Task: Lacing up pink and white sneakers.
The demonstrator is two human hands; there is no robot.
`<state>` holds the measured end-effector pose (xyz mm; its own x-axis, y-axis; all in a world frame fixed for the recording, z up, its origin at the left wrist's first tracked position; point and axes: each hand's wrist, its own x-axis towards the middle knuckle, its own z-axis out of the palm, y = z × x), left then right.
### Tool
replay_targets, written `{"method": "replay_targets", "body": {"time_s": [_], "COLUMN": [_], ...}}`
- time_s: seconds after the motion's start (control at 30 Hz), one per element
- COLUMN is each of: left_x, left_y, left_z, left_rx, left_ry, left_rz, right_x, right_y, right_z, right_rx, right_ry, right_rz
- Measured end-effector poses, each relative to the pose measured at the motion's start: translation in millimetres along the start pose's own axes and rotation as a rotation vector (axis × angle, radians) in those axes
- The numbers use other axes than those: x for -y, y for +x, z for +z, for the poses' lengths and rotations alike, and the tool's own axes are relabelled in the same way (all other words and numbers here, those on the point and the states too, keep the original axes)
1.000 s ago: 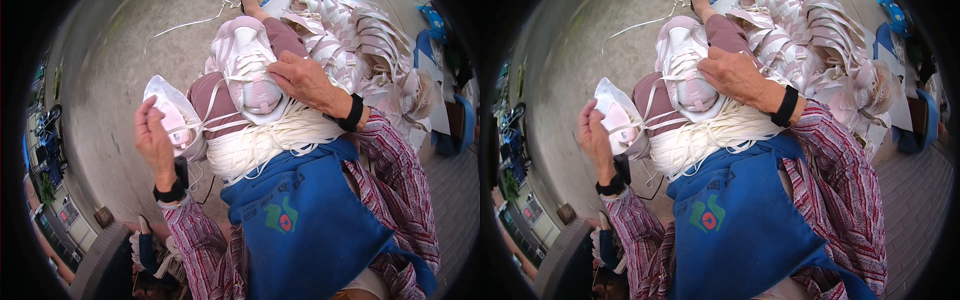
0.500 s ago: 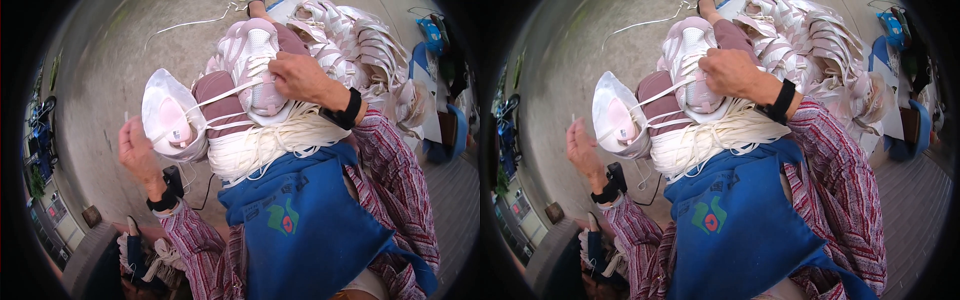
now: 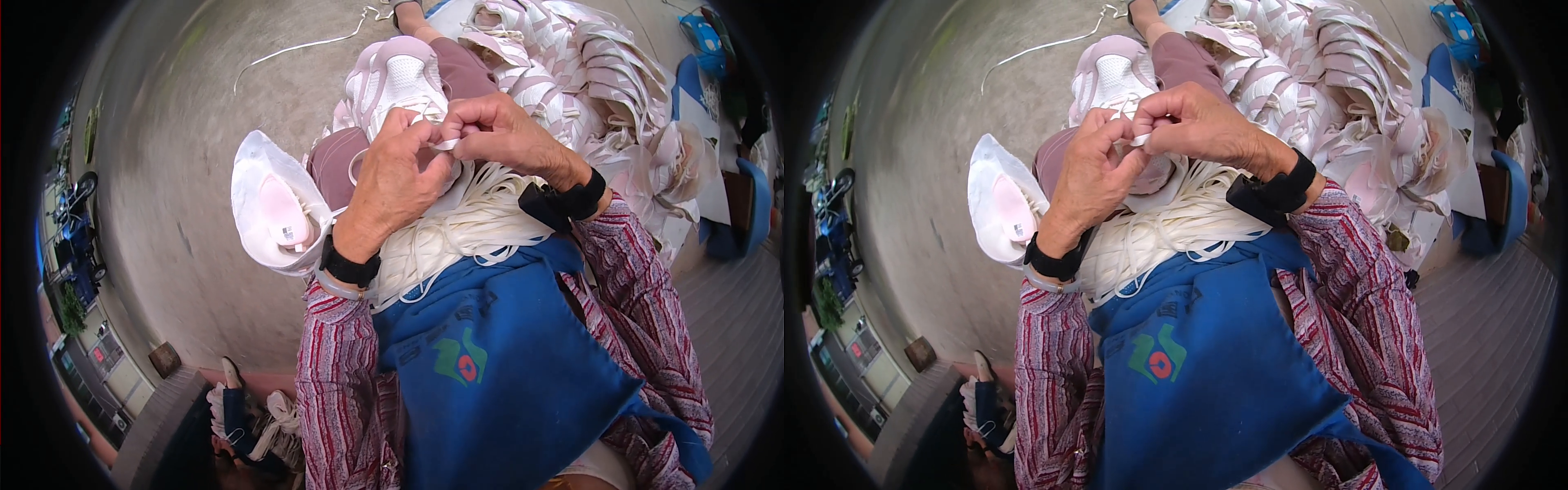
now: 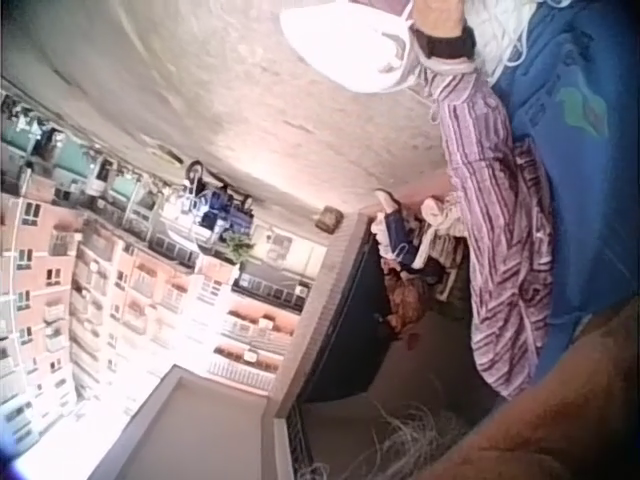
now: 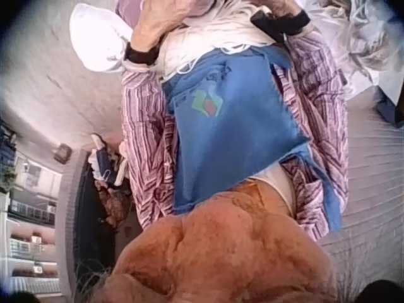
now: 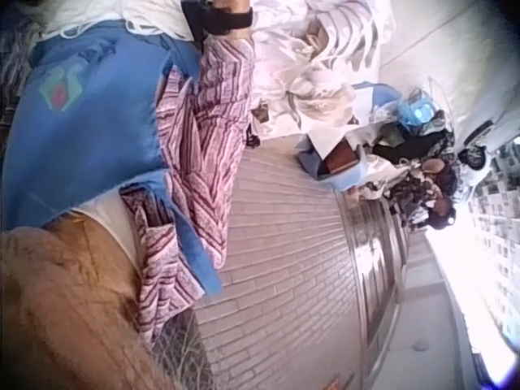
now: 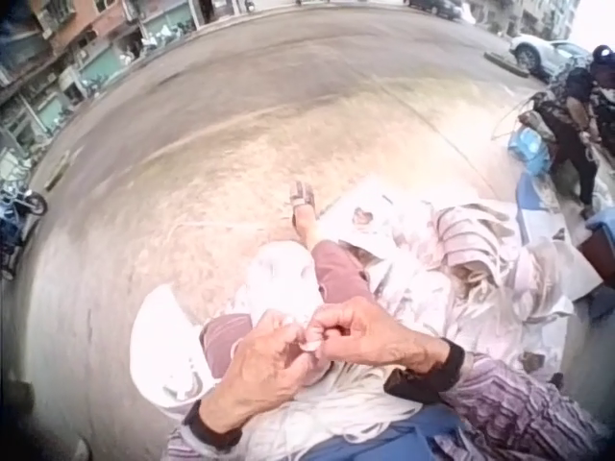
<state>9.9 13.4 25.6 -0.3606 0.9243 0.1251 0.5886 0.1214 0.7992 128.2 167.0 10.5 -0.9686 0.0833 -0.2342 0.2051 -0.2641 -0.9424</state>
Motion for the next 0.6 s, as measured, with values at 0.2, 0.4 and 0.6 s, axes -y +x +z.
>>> {"method": "replay_targets", "body": {"time_s": [0.2, 0.4, 0.6], "left_x": [-13, -14, -4], "left_y": [-4, -22, -22], "left_z": [-28, -27, -14], "left_rx": [0.298, 0.133, -0.265], "left_ry": [-0.262, -0.183, 0.135], "left_rz": [-0.486, -0.547, -0.049], "right_x": [4, -24, -36], "right_y": [-6, -3, 7], "right_z": [1, -11, -3], "right_rx": [-0.290, -0.323, -0.337], "right_ry": [-0.136, -0.512, -0.832], "right_rz": [-0.098, -0.264, -0.426]}}
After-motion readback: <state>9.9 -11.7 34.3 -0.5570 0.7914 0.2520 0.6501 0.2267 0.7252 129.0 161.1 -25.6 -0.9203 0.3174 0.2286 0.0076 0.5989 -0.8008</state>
